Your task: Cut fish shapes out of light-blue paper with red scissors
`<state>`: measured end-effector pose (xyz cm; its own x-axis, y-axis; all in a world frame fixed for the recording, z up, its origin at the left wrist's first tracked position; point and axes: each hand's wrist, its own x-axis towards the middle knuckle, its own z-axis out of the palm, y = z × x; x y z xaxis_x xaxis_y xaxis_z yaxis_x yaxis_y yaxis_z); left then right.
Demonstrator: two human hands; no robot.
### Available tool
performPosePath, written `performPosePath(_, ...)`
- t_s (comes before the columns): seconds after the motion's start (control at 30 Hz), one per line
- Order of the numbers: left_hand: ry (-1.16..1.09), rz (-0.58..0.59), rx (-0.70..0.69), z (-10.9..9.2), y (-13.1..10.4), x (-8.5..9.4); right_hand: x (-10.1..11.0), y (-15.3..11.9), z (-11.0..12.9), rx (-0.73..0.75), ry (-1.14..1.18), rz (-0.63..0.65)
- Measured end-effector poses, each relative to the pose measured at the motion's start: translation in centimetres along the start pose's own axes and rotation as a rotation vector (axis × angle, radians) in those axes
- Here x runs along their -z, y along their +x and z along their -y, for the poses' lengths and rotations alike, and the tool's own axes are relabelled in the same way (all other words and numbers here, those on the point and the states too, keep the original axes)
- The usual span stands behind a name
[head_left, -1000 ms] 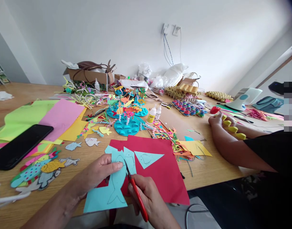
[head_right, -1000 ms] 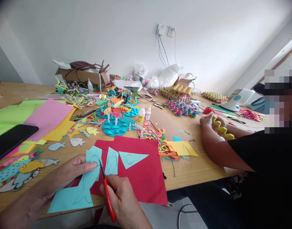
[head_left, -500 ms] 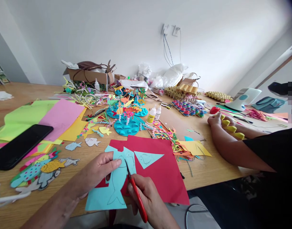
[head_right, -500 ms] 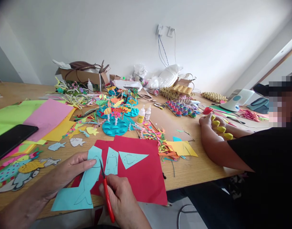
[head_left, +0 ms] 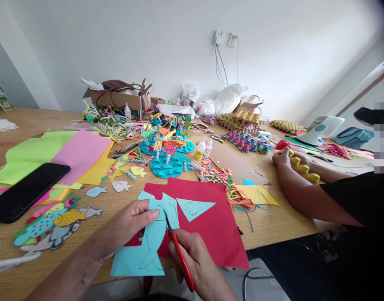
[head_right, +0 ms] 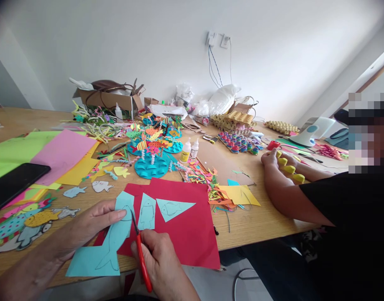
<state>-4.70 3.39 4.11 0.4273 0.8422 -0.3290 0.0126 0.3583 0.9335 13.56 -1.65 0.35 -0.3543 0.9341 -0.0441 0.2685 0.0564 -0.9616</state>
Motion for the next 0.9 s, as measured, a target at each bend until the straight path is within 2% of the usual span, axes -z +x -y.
performPosePath(0.33,0.046,0.108,-0.020,-0.72,-0.22,-0.21,-0.07,0.01,0.23,0.010,-0.018,0.011)
performPosePath(0.9,0.086,0.119,-0.010,-0.67,-0.01,-0.14,0.17,-0.15,0.36,-0.016,0.022,0.022)
